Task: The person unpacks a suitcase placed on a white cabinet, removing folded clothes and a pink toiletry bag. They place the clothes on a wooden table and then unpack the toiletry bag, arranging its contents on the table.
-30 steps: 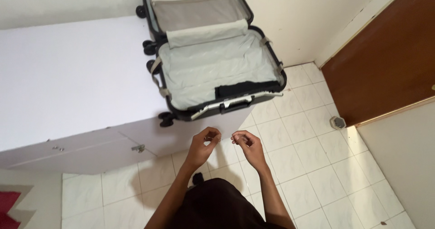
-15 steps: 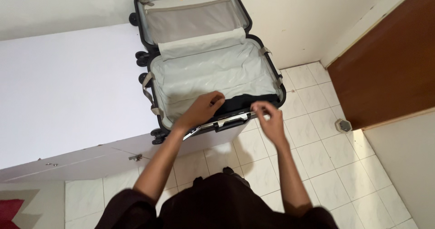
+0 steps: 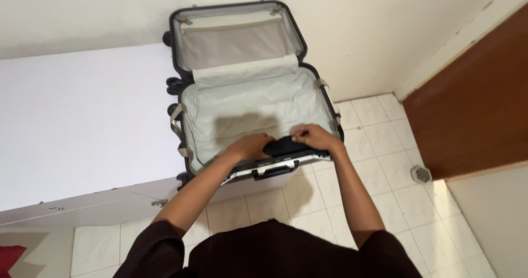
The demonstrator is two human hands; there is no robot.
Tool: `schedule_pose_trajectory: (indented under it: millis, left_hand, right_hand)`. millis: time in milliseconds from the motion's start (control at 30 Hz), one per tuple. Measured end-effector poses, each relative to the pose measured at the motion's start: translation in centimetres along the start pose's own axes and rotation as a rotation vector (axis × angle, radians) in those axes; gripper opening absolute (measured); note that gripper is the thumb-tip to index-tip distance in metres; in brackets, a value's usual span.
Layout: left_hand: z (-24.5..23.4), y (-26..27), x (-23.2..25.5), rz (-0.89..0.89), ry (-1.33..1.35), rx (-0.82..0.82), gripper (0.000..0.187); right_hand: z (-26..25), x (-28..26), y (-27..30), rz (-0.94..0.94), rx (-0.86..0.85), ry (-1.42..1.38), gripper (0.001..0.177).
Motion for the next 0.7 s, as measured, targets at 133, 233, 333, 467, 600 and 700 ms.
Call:
schedule_pose_trajectory:
  millis: [133,233,333,467,600,700]
  left_hand:
    - [-1.0,1.3,1.2,0.021,-0.008,0.061,0.058]
    - [-2.3,1.6,2.1,-0.022,0.044,0.052,0.054]
    - [-4.0,2.0,2.8,-0.026,0.050,0.070,0.048]
    - [-6.8,2.2,3.6,0.050,0.113,0.218,0.040]
    - [-10.2,3.1,4.5,0.105,0.185,0.366,0.037]
    - [-12.6,4.5,4.6,0.051,0.370,0.402,0.034]
  right_hand:
    - [0.4,0.0,0.2,-0.007,0.028,-0.008,0.033]
    - [-0.1,-1.3,0.5,0.058,0.042,0.079,0.036]
    - [-0.3,-3.5,1.3,0.081,0.051,0.064,0.041]
    - [-1.3,-6.4,2.8,0.061,0.043,0.046,0.059]
    - [-2.7,-9.4,3.5,0.029,0.042,0.101,0.082]
    - [-3.7,-11.8,4.2,-0.046,0.140,0.064,0.088]
Point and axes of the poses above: each hand's wrist, its own y-axis away from the middle knuckle, its own z-axis out of the palm, x = y × z, the point moved 2 cm from there along -y, towards the middle knuckle, and after that the axes turned 1 degree about -x, right-handed, at the moved point
